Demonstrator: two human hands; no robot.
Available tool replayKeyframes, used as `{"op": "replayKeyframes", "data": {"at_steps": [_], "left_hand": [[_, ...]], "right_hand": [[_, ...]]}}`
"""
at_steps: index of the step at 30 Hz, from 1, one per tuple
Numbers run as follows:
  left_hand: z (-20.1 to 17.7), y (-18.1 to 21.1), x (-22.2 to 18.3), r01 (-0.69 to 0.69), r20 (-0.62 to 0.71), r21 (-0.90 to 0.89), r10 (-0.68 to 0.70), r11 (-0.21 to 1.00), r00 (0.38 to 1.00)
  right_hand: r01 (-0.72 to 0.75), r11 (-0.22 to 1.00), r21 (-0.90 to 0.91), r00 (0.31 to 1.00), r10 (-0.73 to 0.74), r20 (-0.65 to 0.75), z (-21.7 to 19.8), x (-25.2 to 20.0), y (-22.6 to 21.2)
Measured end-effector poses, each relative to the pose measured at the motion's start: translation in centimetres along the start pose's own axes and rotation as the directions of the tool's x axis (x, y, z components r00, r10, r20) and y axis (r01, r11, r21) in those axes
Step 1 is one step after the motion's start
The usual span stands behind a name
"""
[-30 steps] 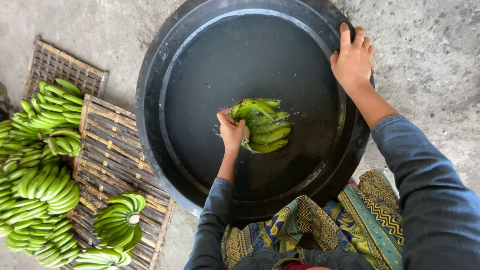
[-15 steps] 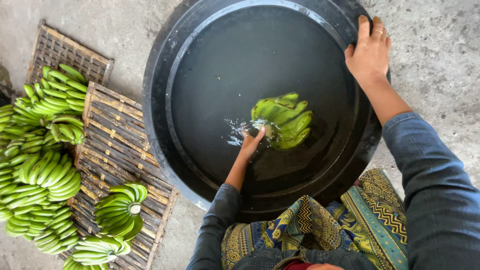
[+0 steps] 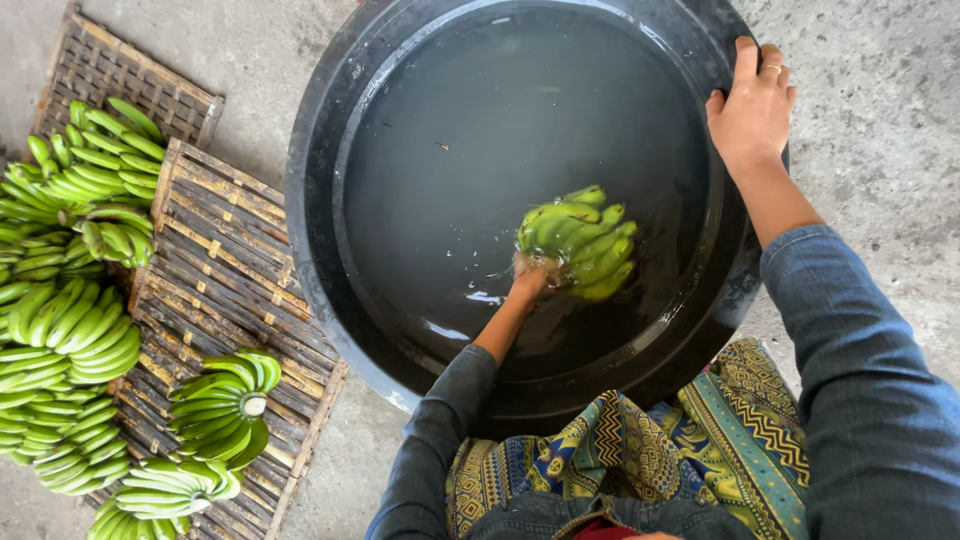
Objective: The person washes bunches of green bananas by hand in a large tub of water, rinsing them and turning them over. They move each bunch aside after washing.
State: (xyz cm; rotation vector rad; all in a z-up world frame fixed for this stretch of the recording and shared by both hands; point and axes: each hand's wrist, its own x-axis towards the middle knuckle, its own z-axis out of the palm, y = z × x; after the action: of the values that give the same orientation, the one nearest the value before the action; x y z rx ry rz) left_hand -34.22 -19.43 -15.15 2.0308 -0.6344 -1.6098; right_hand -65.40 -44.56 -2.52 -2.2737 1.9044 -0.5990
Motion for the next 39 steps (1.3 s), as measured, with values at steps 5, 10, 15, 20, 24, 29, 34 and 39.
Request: {"op": "replayKeyframes", "data": {"at_steps": [5, 10, 15, 20, 24, 29, 34, 39], "left_hand": [[-2.8, 0.0, -2.8, -0.496, -0.246, 0.377, 0.601, 0.782, 0.761], [-4.9, 2.1, -7.3, -0.458, -0.213, 0.593, 0.678, 0.662, 0.704], [-5.2, 2.3, -9.6, -0.629, -0.287, 0.559, 0.838, 0.54, 0.465], [-5.9, 0.5, -10.0, -0.413, -0.228, 0.802, 0.861, 0.43, 0.454], [-5.3, 0.8, -9.8, -0.391, -0.145, 0.837, 0.845, 0.382, 0.514], [-5.1, 1.2, -10.2, -0.429, -0.053, 0.865, 0.899, 0.259, 0.435], [-5.1, 2.1, -11.3, -0.508, 0.023, 0.851, 0.959, 0.13, 0.284], [-5.6, 1.3, -11.5, -0.503, 0.094, 0.862, 0.953, 0.067, 0.288]], "right_hand": [[-0.034, 0.999, 0.024, 0.999, 0.034, -0.014, 0.2, 0.2, -0.3], [-0.033, 0.997, 0.065, 0.999, 0.033, -0.001, 0.5, 0.5, -0.3], [0.018, 1.0, 0.016, 0.999, -0.018, -0.043, 1.9, 0.2, 0.9], [0.118, 0.961, -0.252, 0.964, -0.172, -0.202, 1.3, 1.1, -0.8], [0.404, 0.808, -0.428, 0.832, -0.519, -0.194, -1.9, -1.9, -5.1], [0.459, 0.781, 0.423, 0.657, -0.619, 0.431, 0.7, -10.9, -14.9], [0.422, 0.795, 0.435, 0.731, -0.582, 0.356, 4.8, -15.4, -17.1], [0.177, 0.796, 0.579, 0.827, -0.439, 0.352, 9.4, -17.3, -16.2]]}}
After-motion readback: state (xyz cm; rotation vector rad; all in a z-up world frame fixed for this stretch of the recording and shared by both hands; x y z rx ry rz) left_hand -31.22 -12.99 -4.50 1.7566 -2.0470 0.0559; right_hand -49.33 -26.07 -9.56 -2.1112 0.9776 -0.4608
